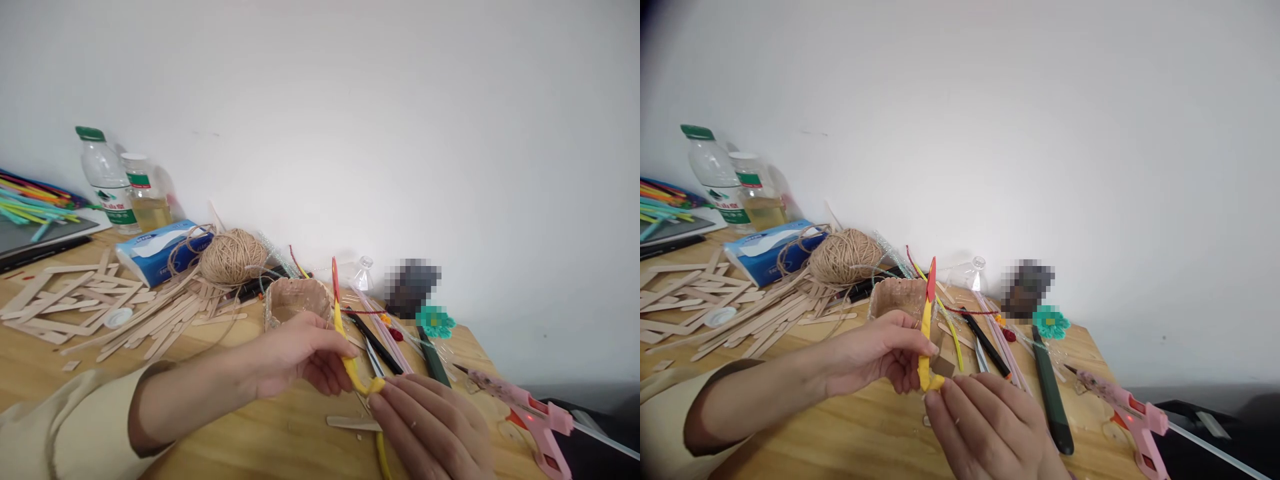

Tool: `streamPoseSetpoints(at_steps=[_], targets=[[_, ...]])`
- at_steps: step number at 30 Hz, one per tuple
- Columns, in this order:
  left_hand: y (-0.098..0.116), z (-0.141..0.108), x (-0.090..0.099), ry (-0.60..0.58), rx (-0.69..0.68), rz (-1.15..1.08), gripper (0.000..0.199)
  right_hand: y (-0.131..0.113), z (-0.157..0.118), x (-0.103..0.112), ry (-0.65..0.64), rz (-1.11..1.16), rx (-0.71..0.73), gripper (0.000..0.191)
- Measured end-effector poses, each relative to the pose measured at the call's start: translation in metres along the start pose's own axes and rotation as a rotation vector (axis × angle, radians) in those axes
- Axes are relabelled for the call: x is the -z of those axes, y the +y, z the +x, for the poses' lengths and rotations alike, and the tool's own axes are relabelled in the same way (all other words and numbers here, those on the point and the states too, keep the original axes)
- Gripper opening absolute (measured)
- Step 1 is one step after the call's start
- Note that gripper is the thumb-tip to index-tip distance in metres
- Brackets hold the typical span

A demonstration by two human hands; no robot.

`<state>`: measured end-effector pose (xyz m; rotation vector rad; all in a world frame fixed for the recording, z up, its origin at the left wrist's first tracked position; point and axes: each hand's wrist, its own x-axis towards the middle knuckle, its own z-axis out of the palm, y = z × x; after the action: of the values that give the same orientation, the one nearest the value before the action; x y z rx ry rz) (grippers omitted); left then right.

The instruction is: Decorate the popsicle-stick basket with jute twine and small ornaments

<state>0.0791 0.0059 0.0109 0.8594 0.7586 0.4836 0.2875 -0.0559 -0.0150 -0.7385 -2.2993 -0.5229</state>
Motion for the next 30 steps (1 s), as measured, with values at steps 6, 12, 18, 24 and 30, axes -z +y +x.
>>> streamPoseSetpoints(at_steps=[6, 12, 18, 24, 30], targets=[[-0.006, 0.001, -0.004, -0.056, 0.049, 0.042, 0.012, -0.009, 0.014, 0.013, 0.052, -0.118, 0.147, 0.029], [-0.009, 0.000, -0.009, -0.088, 0.058, 0.080, 0.015, -0.013, 0.022, 0.020, -0.001, -0.113, 0.166, 0.029], [-0.012, -0.003, -0.008, -0.105, 0.051, 0.063, 0.019, -0.018, 0.031, 0.022, 0.006, -0.152, 0.204, 0.031], [-0.011, -0.008, -0.010, -0.085, -0.048, -0.109, 0.027, -0.013, 0.032, 0.023, 0.051, -0.239, 0.114, 0.027], [-0.012, -0.007, -0.012, -0.023, -0.049, -0.143, 0.025, -0.010, 0.021, 0.008, 0.073, -0.084, 0.034, 0.032]])
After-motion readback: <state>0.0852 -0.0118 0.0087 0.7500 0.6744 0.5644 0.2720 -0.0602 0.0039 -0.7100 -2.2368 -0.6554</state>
